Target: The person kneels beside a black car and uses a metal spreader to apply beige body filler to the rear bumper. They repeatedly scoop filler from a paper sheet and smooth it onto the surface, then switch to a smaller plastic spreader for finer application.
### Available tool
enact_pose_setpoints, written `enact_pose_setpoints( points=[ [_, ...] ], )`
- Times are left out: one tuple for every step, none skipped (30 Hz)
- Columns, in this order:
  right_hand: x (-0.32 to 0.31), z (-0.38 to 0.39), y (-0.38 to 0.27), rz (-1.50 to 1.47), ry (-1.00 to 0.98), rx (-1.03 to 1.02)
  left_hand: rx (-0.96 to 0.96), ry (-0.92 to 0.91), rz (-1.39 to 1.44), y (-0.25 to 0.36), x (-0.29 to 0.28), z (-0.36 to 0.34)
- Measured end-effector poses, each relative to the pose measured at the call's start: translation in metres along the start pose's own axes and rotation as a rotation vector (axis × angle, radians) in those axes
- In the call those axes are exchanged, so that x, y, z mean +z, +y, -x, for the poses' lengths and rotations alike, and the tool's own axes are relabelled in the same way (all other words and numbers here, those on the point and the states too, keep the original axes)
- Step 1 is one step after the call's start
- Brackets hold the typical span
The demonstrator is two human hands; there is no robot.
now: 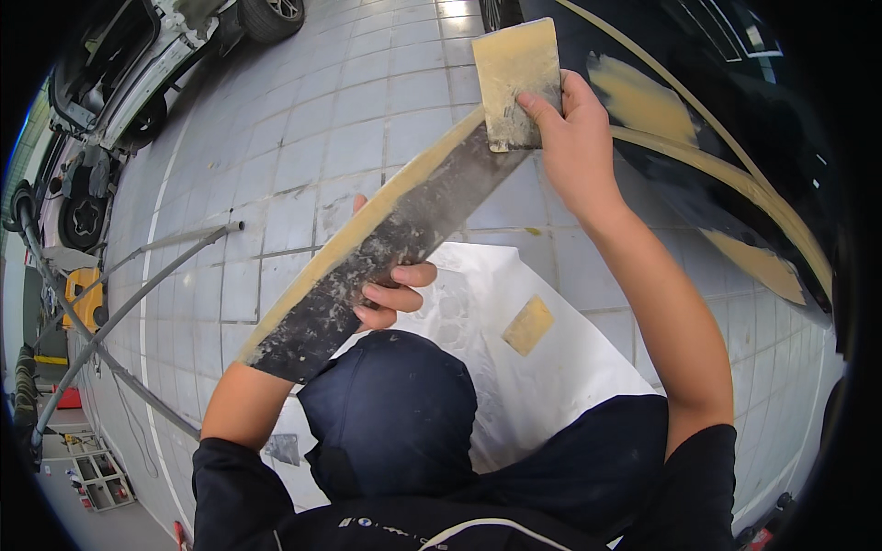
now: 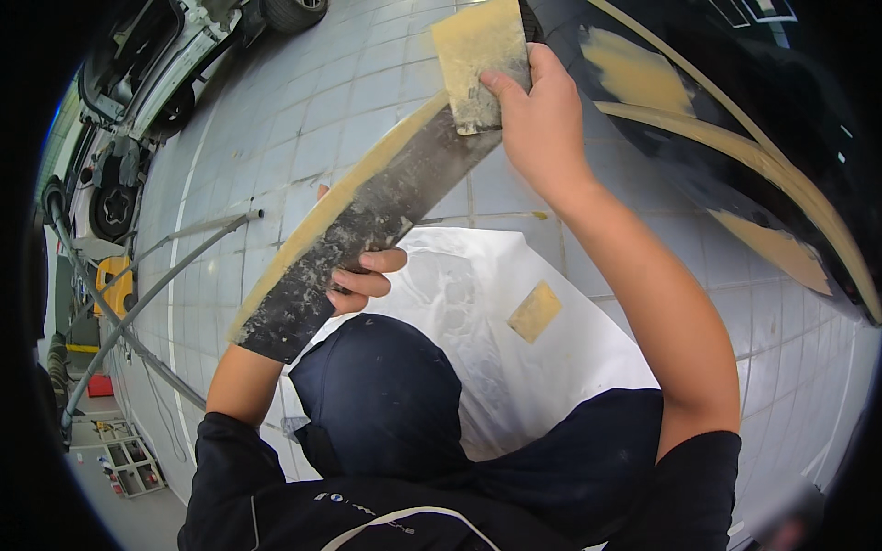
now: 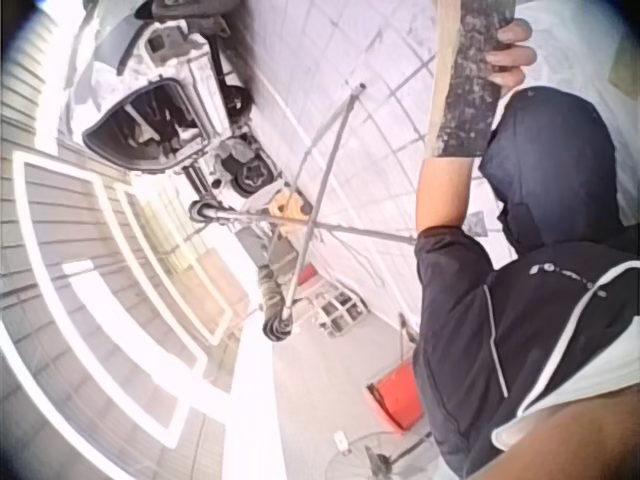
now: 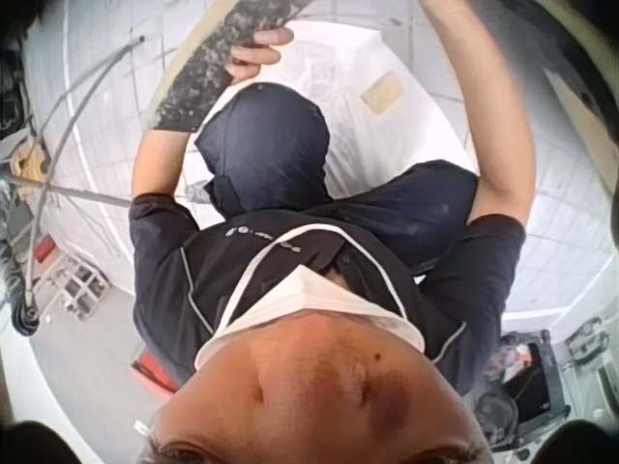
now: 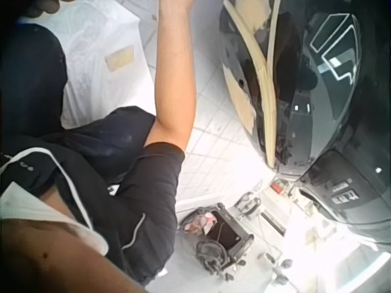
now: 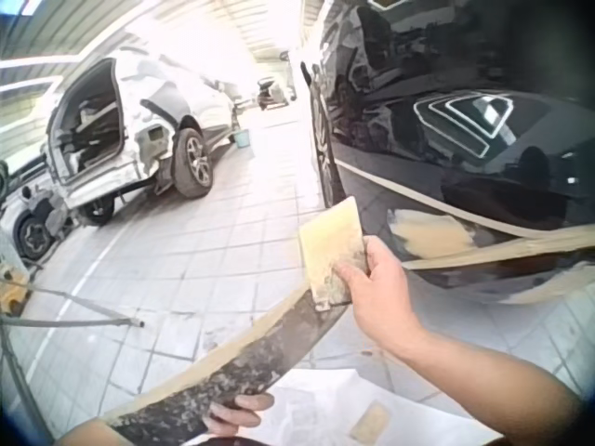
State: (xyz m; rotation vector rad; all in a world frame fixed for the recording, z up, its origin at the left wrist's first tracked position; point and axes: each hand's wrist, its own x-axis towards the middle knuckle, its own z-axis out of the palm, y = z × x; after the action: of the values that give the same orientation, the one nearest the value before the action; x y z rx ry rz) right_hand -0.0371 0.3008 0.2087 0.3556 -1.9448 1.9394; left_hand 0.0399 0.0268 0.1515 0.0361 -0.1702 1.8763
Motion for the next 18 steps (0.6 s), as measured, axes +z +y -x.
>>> enact_pose_setpoints(
  points=[
    [0.002,-0.001,-0.010,-0.068,0.062,0.099,0.010,0.003,0.026,0.000,0.002,-0.002],
    [0.010,0.010,-0.019,0.021,-0.070,0.002,0.026,0.049,0.011,0.000,0.005,-0.004],
    [0.022,0.026,-0.028,0.153,-0.125,0.052,0.067,0.118,0.015,-0.001,0.009,-0.005],
    [0.030,0.044,-0.037,0.165,-0.210,-0.051,0.105,0.213,-0.008,-0.003,0.013,-0.007],
    [0.032,0.052,-0.043,0.229,-0.343,-0.018,0.151,0.234,0.011,-0.007,0.018,-0.008],
    [0.031,0.049,-0.043,0.172,-0.240,-0.087,0.197,0.282,-0.003,-0.010,0.025,-0.009],
    [0.030,0.049,-0.044,0.142,-0.198,-0.108,0.232,0.316,-0.024,-0.013,0.034,-0.012],
    [0.025,0.045,-0.042,0.117,-0.168,-0.108,0.216,0.215,-0.099,-0.014,0.043,-0.018],
    [0.018,0.037,-0.040,0.013,-0.032,-0.151,0.230,0.195,-0.226,-0.019,0.054,-0.021],
    [0.009,0.026,-0.038,-0.087,0.088,-0.175,0.294,0.199,-0.314,-0.029,0.066,-0.022],
    [0.001,0.017,-0.038,-0.184,0.221,-0.206,0.332,0.116,-0.398,-0.036,0.078,-0.024],
    [-0.006,0.011,-0.040,-0.055,0.205,-0.247,0.580,0.525,-0.737,-0.047,0.090,-0.025],
    [-0.014,0.008,-0.043,0.085,0.205,-0.283,0.607,0.529,-0.770,-0.045,0.097,-0.034],
    [-0.019,0.006,-0.048,0.226,0.218,-0.354,0.630,0.533,-0.798,-0.041,0.103,-0.042],
    [-0.021,0.005,-0.054,0.365,0.178,-0.425,0.652,0.534,-0.822,-0.035,0.108,-0.050],
    [-0.022,0.004,-0.060,0.504,0.150,-0.539,0.571,0.479,-0.740,-0.026,0.113,-0.058],
    [-0.024,0.003,-0.065,0.639,0.097,-0.673,0.504,0.324,-0.726,-0.026,0.116,-0.063],
    [-0.024,0.003,-0.070,0.672,0.093,-0.728,0.460,0.252,-0.730,-0.026,0.118,-0.068]
  ],
)
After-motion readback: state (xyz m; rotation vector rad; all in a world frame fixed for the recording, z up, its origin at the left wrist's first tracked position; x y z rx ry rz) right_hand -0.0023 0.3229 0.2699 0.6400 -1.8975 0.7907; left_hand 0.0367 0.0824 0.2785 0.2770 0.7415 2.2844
